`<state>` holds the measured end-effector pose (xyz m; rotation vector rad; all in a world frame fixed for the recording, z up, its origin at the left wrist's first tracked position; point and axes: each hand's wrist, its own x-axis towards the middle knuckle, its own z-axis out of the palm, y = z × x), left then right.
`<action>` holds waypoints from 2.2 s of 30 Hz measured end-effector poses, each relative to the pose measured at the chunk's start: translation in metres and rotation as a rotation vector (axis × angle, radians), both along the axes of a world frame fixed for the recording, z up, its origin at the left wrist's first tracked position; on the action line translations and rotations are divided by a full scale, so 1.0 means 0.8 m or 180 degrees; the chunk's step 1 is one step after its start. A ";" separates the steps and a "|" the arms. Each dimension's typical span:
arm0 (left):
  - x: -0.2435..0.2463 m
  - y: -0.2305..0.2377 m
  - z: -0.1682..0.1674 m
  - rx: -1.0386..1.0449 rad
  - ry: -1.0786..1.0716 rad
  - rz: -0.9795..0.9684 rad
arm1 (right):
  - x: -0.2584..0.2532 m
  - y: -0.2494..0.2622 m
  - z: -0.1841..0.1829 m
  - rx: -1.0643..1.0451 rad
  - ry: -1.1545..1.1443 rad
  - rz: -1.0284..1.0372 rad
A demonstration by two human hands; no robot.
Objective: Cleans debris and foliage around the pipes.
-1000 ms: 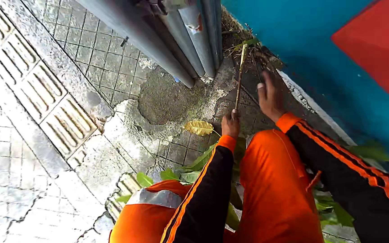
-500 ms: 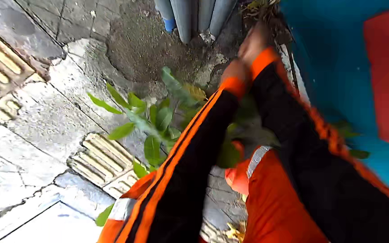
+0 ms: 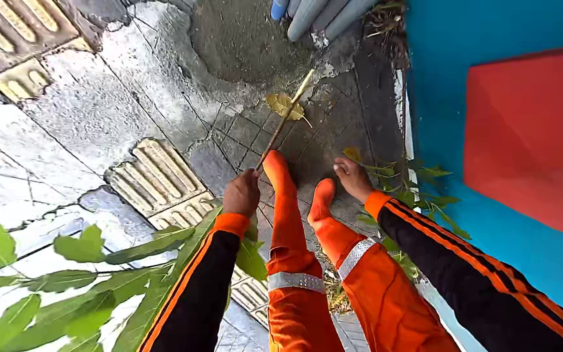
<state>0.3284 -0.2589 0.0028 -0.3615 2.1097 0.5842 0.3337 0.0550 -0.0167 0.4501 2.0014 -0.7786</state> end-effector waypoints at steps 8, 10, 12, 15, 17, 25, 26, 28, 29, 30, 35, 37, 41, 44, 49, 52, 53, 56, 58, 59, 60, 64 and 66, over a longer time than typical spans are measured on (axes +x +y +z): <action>-0.022 0.083 0.046 0.0538 -0.0218 0.0119 | -0.146 0.194 -0.073 0.1306 0.0733 -0.0221; -0.018 0.127 0.082 0.0925 0.0074 0.0076 | -0.206 0.225 -0.116 0.1567 0.0970 -0.0398; -0.020 0.161 0.084 0.1113 0.0352 -0.0128 | -0.253 0.243 -0.166 0.1502 0.0997 -0.0779; -0.050 0.179 0.057 0.0904 0.0567 -0.1032 | -0.278 0.258 -0.220 0.1159 0.1185 -0.1584; -0.069 0.165 0.043 0.0707 0.0662 -0.1276 | -0.273 0.255 -0.237 0.1164 0.1411 -0.1751; -0.153 0.118 -0.001 0.0012 0.1296 -0.1518 | -0.294 0.240 -0.243 0.1578 0.2021 -0.1712; -0.160 0.116 -0.004 0.0015 0.1355 -0.1533 | -0.296 0.240 -0.241 0.1627 0.2042 -0.1732; -0.170 0.110 -0.009 0.0013 0.1474 -0.1548 | -0.299 0.240 -0.237 0.1684 0.2058 -0.1800; -0.174 0.108 -0.011 0.0010 0.1517 -0.1535 | -0.304 0.240 -0.236 0.1706 0.2100 -0.1808; -0.177 0.106 -0.012 -0.0008 0.1518 -0.1506 | -0.308 0.241 -0.235 0.1734 0.2127 -0.1802; -0.177 0.111 -0.006 -0.0156 0.1491 -0.1509 | -0.319 0.242 -0.235 0.1657 0.2381 -0.1987; -0.175 0.119 0.001 -0.0155 0.1483 -0.1498 | -0.324 0.238 -0.239 0.1637 0.2515 -0.2079; -0.168 0.138 0.009 -0.0110 0.1413 -0.1493 | -0.334 0.235 -0.239 0.1675 0.2530 -0.2078; -0.165 0.142 0.009 -0.0109 0.1484 -0.1552 | -0.347 0.236 -0.240 0.1651 0.2692 -0.2085; -0.165 0.137 0.008 -0.0114 0.1388 -0.1426 | -0.386 0.224 -0.246 0.1886 0.2891 -0.1949; -0.166 0.131 0.008 -0.0185 0.1402 -0.1366 | -0.417 0.215 -0.257 0.2066 0.3006 -0.1962; -0.166 0.129 0.009 -0.0201 0.1428 -0.1351 | -0.424 0.211 -0.261 0.2094 0.3001 -0.1941; -0.166 0.121 0.005 -0.0306 0.1482 -0.1344 | -0.440 0.202 -0.271 0.2159 0.3030 -0.1943; -0.164 0.123 0.005 -0.0382 0.1345 -0.1372 | -0.420 0.211 -0.274 0.2117 0.3135 -0.1819; -0.165 0.125 0.007 -0.0407 0.1302 -0.1380 | -0.406 0.218 -0.270 0.1950 0.3202 -0.1715; -0.165 0.127 0.009 -0.0407 0.1287 -0.1395 | -0.384 0.222 -0.265 0.1742 0.3220 -0.1574; -0.165 0.132 0.014 -0.0191 0.1542 -0.1449 | -0.252 0.239 -0.257 0.1179 0.2720 -0.1251; -0.162 0.130 0.015 -0.0151 0.1546 -0.1468 | -0.186 0.244 -0.274 0.1157 0.2466 -0.1371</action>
